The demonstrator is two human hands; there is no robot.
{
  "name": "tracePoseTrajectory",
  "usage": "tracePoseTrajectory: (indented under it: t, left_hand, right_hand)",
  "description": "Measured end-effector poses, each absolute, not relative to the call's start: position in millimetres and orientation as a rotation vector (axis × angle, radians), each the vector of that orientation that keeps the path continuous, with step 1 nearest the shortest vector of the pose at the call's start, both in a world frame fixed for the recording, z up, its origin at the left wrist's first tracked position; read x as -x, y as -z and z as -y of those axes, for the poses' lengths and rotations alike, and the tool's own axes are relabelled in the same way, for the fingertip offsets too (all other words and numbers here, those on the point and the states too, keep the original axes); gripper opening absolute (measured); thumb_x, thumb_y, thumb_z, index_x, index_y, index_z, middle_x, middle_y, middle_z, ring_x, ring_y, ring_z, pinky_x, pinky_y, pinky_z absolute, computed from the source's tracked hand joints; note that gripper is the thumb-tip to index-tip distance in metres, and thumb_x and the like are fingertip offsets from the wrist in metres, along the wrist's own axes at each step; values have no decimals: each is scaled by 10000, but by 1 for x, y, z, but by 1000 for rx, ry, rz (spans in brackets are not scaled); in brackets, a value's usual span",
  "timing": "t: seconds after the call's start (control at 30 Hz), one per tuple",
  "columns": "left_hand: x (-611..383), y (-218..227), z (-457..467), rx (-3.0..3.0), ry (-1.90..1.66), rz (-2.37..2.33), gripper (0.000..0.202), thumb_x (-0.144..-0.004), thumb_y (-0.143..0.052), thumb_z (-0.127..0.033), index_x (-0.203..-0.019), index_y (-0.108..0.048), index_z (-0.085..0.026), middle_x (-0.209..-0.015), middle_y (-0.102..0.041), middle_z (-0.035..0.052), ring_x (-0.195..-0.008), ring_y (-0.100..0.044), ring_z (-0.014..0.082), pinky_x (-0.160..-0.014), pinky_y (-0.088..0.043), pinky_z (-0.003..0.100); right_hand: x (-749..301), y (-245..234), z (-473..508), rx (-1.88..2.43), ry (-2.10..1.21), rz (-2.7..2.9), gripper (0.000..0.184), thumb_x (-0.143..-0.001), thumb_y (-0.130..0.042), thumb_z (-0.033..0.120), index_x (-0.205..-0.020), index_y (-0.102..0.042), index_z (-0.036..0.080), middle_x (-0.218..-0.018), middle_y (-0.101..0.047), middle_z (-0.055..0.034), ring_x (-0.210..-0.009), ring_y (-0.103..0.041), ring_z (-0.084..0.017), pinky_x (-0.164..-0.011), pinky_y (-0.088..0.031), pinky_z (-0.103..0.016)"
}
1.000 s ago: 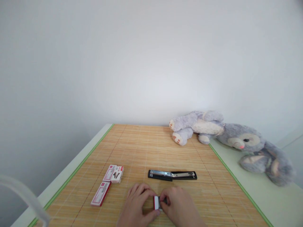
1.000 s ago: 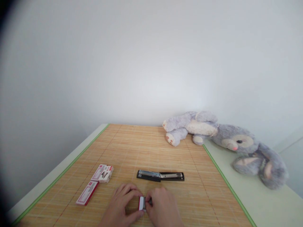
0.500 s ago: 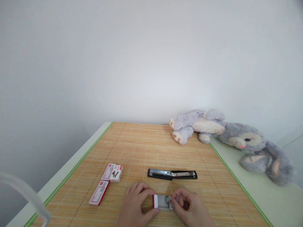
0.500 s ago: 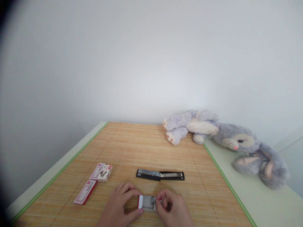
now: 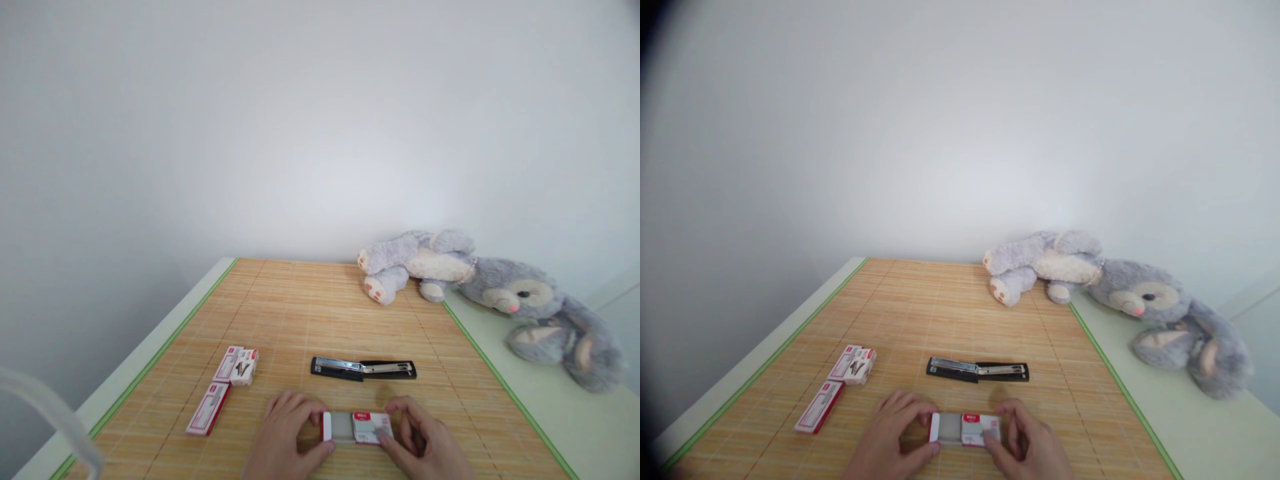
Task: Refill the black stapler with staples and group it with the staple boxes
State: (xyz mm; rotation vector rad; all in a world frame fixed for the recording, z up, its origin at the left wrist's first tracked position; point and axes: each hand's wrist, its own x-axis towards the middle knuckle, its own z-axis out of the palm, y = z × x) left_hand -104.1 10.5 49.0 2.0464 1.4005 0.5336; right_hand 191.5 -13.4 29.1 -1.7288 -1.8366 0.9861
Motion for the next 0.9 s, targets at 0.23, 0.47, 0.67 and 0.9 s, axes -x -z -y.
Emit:
tracePoseTrajectory:
  t: [0.23, 0.47, 0.67, 0.9]
  left_hand:
    - [101, -50, -11, -2015, -462, -1348, 432, -769, -832, -322, -1188, -733, -351, -1079, -762, -19, -1107, -630, 258, -1082, -381, 458]
    - [88, -49, -15, -2023, -444, -1290, 484, -751, -842, -301, -1219, -734, -352, -1097, -773, -8, -1123, -631, 266, -1113, -375, 486]
    - [89, -44, -12, -2024, -542, -1243, 508, -740, -863, -323, -1227, -717, -328, -1088, -758, 9, -1104, -642, 271, -1095, -421, 489]
    - [99, -32, -43, -1986, -931, -1629, 390, -894, -685, -348, -1278, -652, -286, -1300, -651, 76, -1246, -583, 291, -1087, -464, 483]
  right_hand:
    - [-196, -34, 10, 1691, -988, 2024, 423, -863, -683, 278, -1283, -725, 264, -739, -653, 31, -659, -609, -152, -633, -421, -237]
    - [-170, -38, 5, 1680, -957, 2114, 449, -830, -710, 273, -1276, -749, 295, -718, -676, 24, -652, -600, -158, -618, -392, -242]
    - [-166, -37, 7, 1720, -936, 2059, 527, -774, -756, 257, -1299, -728, 292, -701, -643, 34, -642, -581, -156, -611, -393, -238]
    - [-143, -58, 4, 1613, -848, 2118, 347, -857, -702, 245, -1182, -798, 322, -827, -686, -9, -698, -619, -164, -644, -419, -241]
